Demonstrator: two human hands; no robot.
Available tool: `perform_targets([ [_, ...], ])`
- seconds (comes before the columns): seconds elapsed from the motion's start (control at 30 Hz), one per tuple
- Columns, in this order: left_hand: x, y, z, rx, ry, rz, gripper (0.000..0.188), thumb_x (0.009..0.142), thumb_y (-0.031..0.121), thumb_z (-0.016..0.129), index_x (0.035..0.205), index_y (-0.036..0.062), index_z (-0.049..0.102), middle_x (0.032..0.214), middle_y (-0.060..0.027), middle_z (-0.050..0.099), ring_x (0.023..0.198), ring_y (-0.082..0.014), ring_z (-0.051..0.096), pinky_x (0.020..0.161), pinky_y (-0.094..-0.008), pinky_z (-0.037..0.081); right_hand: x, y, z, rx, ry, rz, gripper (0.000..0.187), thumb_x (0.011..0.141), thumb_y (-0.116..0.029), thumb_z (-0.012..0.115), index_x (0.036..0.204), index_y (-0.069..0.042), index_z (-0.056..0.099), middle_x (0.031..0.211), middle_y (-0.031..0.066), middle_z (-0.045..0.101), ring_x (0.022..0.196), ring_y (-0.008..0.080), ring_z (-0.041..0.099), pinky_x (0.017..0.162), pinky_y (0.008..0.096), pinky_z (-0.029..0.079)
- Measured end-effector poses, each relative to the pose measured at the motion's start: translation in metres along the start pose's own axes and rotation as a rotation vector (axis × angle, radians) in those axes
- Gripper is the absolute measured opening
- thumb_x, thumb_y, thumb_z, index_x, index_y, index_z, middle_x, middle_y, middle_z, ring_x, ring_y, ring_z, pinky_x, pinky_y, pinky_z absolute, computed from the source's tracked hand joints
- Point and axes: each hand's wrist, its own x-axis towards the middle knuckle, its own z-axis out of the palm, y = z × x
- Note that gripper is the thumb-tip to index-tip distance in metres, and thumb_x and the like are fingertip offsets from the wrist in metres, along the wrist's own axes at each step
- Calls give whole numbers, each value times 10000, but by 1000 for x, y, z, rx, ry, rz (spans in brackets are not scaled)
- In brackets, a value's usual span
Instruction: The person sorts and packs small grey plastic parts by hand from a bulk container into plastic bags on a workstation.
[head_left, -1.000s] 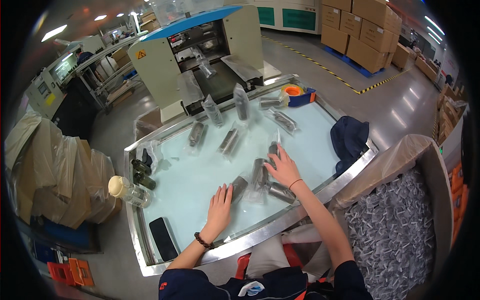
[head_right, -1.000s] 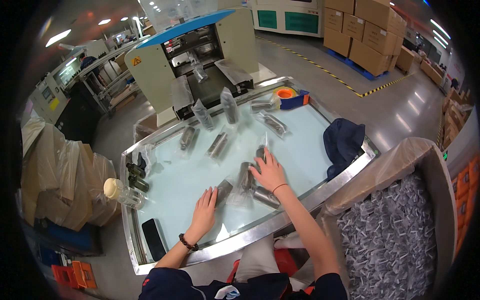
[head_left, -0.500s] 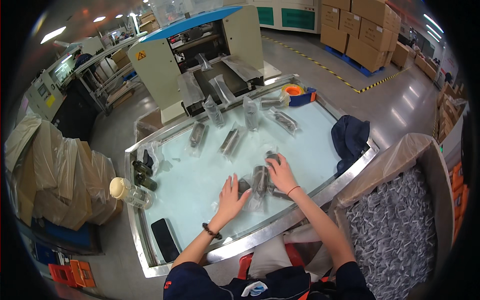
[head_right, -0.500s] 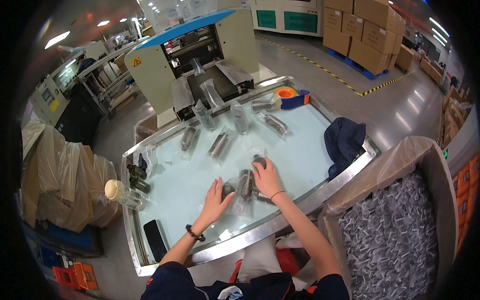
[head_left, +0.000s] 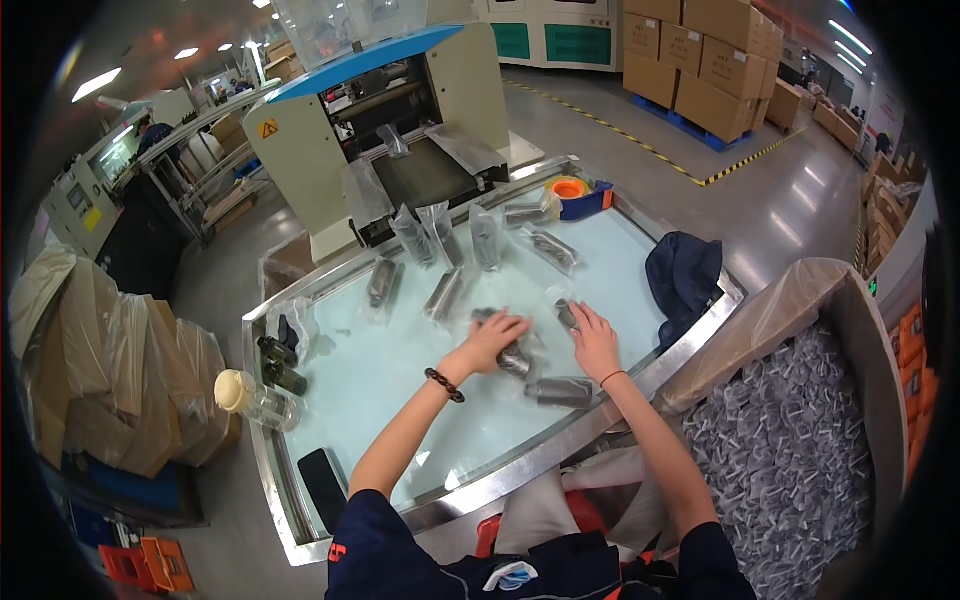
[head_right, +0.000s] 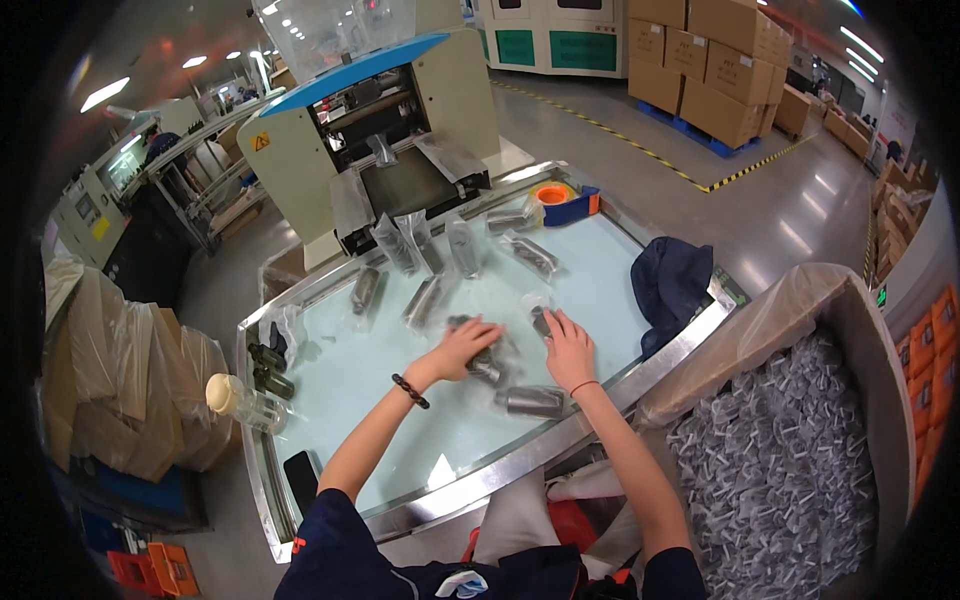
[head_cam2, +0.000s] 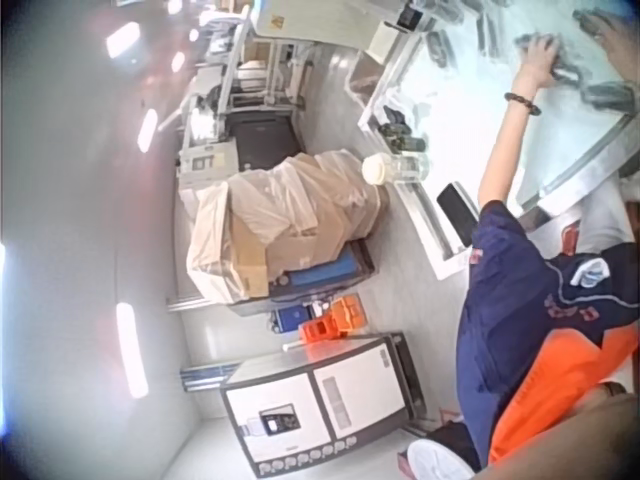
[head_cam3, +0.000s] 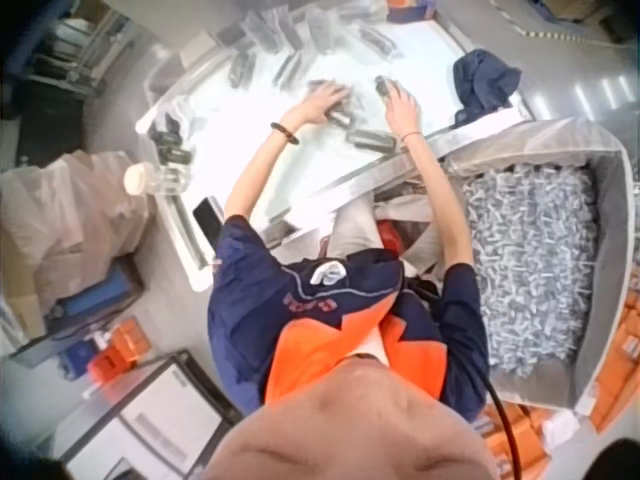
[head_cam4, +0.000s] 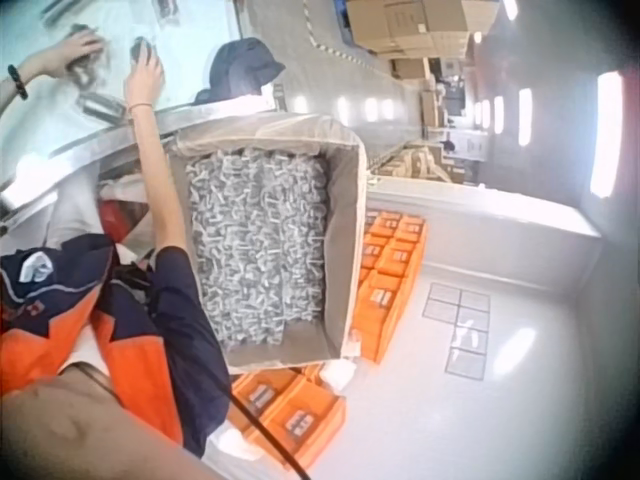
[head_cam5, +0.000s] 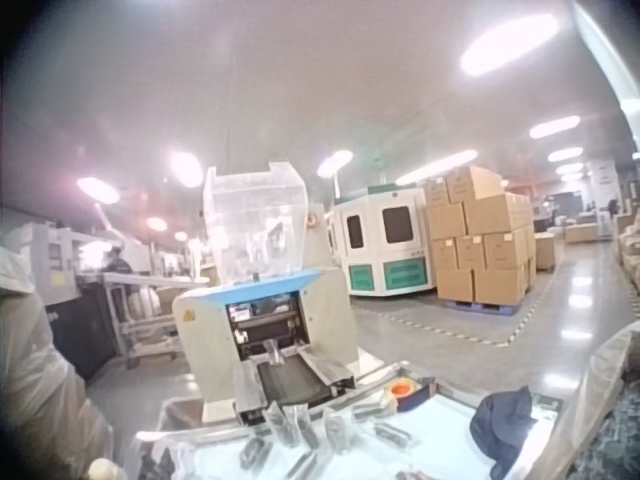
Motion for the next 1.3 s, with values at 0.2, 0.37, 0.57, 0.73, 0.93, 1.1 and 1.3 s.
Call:
perform_targets([
  [0.2,23,7,7,24,370,615,600,661,-107,484,1231,68,416,1283,-113,398,1232,-292,323,958,-416,336,16,-22,2,88,-78,13,501,859,-397,444,1307,-189,361,1312,155,362,1169,315,375,972,454,270],
  [0.37,21,-32,7,141,689,-33,550,714,35,561,1240,82,405,1246,-144,416,1165,-331,387,932,-438,350,30,-38,1,-40,-212,129,715,750,-527,516,1352,-228,273,1364,151,278,1231,326,293,946,560,257],
  [0.57,-11,-90,32,87,673,-550,706,741,56,538,1359,243,253,1166,-166,427,961,-332,467,818,-465,402,31,-54,9,-122,-315,28,843,645,-481,604,1367,-259,230,1413,168,145,1264,342,220,895,566,309],
  [0.73,-52,-2,55,160,432,-561,673,783,191,539,1375,241,223,1163,-222,405,1004,-381,439,872,-569,320,-11,-22,-13,-178,-293,-93,878,595,-426,643,1362,-291,239,1399,225,142,1238,367,269,882,482,347],
  [0.93,-26,71,52,-167,374,-475,733,804,503,478,1378,138,205,1381,-266,131,1218,-426,234,885,-674,215,-19,-25,-22,-17,-174,45,804,584,-403,651,1319,-308,340,1345,210,257,1086,397,379,860,509,340],
  [1.1,29,51,54,-80,313,-404,895,684,454,607,1388,150,145,1394,-262,74,1221,-435,208,870,-670,246,-57,-36,-69,95,148,63,715,605,-365,637,1280,-281,416,1319,213,300,1053,373,415,852,462,364],
  [1.3,57,88,27,-57,192,-415,932,606,317,651,1387,253,146,1233,-281,279,1041,-418,377,829,-531,357,-193,21,-224,33,330,222,714,568,-278,670,1246,-177,471,1316,206,316,1106,366,405,920,418,344],
])
